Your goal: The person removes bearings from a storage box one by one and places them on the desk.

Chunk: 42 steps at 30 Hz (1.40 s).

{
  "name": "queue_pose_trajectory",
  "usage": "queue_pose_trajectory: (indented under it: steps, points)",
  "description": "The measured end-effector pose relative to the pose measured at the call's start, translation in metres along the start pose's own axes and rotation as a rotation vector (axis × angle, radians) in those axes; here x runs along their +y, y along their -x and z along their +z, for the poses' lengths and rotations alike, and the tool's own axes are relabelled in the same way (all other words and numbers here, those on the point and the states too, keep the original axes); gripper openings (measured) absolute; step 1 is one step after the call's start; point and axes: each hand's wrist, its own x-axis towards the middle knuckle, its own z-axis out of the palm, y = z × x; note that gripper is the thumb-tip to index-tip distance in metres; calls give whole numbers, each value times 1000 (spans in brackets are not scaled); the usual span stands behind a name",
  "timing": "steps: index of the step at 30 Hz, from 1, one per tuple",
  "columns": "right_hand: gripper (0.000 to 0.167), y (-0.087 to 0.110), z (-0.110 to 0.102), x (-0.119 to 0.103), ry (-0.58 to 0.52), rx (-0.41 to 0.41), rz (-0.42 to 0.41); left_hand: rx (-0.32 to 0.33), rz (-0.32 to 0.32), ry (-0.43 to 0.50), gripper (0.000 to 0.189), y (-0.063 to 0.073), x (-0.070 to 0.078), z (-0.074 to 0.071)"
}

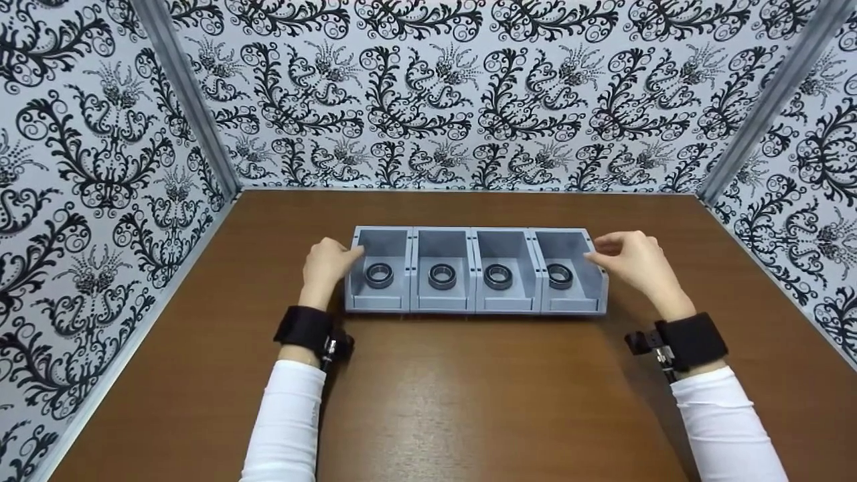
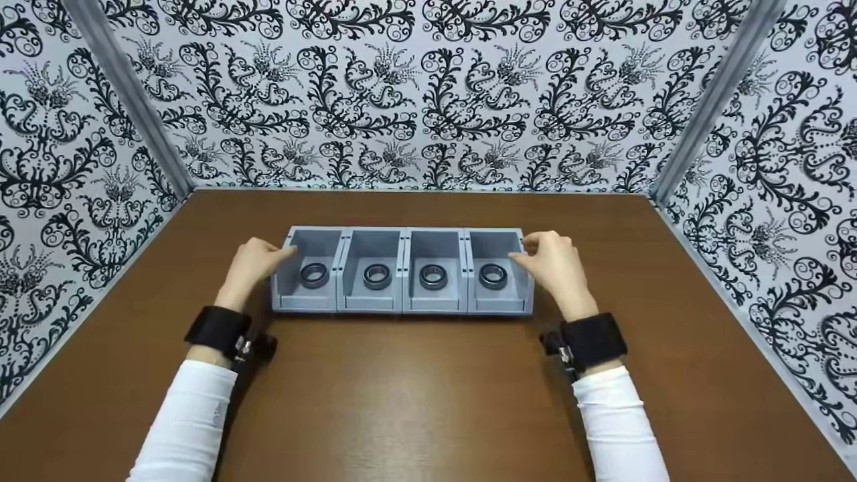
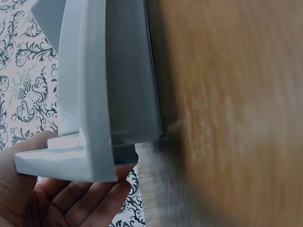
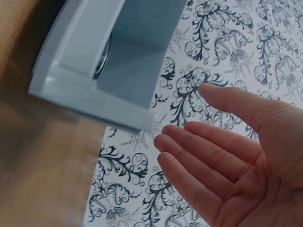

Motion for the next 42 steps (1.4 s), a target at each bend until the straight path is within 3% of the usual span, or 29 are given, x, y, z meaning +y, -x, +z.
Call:
queue_pose_trajectory:
  steps: [12, 23, 31, 42]
  points:
    - [36, -4, 12, -15, 0, -69, -90, 6, 10, 9, 57, 0, 1, 0]
    - [37, -12, 33, -15, 33, -163, -85, 7, -4, 9, 43, 1, -1, 2]
    - [39, -17, 45, -15, 48, -197, -57, 4, -7, 10, 44, 1, -3, 1]
    - [40, -26, 53, -15, 139, -262, -111, 8, -5, 11, 50, 0, -2, -1]
